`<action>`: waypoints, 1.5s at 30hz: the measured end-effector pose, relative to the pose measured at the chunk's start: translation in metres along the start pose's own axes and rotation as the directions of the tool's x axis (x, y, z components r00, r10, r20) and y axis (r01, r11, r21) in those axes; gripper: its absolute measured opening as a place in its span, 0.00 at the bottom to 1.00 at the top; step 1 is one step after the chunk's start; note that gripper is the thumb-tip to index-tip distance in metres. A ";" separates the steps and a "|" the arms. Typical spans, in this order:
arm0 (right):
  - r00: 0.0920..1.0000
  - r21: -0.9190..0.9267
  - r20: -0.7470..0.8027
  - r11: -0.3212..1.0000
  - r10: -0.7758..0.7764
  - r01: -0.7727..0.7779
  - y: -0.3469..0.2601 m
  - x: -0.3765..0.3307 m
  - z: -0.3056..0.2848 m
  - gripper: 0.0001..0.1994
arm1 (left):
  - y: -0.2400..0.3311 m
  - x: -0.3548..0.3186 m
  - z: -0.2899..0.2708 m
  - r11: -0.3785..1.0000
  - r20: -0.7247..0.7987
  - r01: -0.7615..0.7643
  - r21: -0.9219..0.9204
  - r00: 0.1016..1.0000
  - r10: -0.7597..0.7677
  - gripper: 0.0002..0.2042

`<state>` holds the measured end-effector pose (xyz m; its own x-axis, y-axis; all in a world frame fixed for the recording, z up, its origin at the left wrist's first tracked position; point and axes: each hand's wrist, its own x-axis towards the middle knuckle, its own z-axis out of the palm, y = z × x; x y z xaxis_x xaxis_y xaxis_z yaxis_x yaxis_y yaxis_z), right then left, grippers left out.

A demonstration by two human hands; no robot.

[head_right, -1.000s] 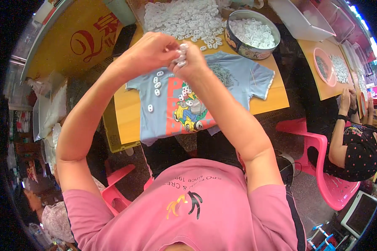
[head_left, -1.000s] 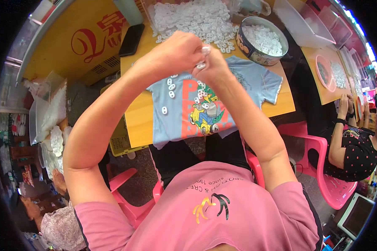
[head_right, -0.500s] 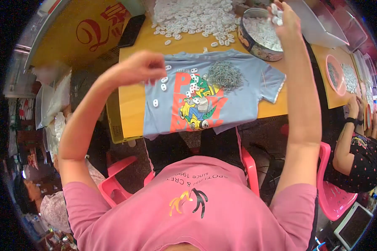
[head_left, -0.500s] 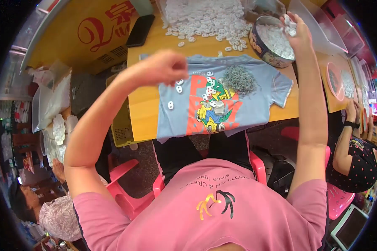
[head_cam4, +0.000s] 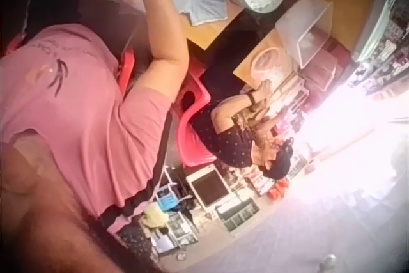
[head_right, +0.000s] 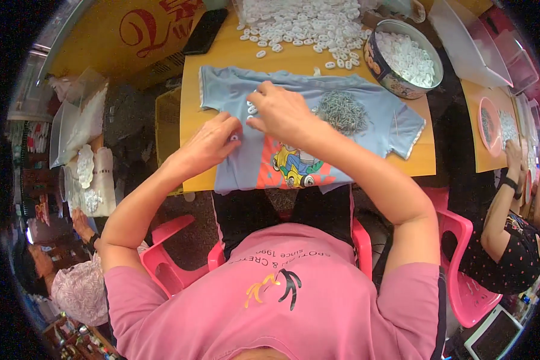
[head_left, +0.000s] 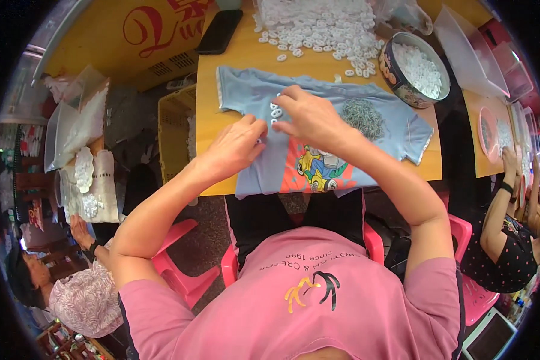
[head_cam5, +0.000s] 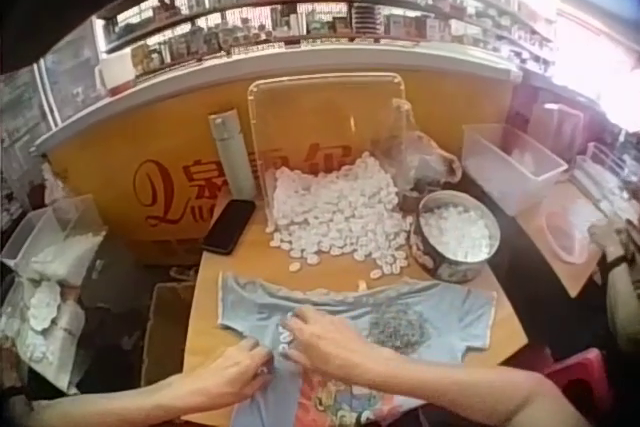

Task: Arranging and sorting small white plastic fasteners on a t-shirt.

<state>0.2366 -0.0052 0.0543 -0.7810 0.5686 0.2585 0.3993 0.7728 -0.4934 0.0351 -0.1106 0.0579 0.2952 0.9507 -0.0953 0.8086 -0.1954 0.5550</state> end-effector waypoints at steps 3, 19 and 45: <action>0.998 -0.110 0.027 0.993 0.048 -0.045 0.002 0.009 0.014 0.17 | 0.004 -0.002 0.000 0.999 0.001 0.022 -0.044 1.000 -0.022 0.11; 0.995 -0.182 -0.065 0.980 0.071 -0.081 0.013 0.038 0.029 0.06 | -0.017 0.004 -0.013 0.850 0.196 0.286 -0.443 0.956 -0.220 0.09; 0.858 0.938 0.337 -0.057 0.389 -0.343 0.035 -0.036 -0.044 0.13 | -0.006 0.100 0.014 0.993 -0.241 0.005 0.118 0.970 0.024 0.09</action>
<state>0.2995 0.0142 0.0642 -0.6763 0.6929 -0.2500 -0.2054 -0.5033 -0.8394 0.0669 -0.0172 0.0336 0.1830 0.9758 0.1195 0.8645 -0.2176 0.4532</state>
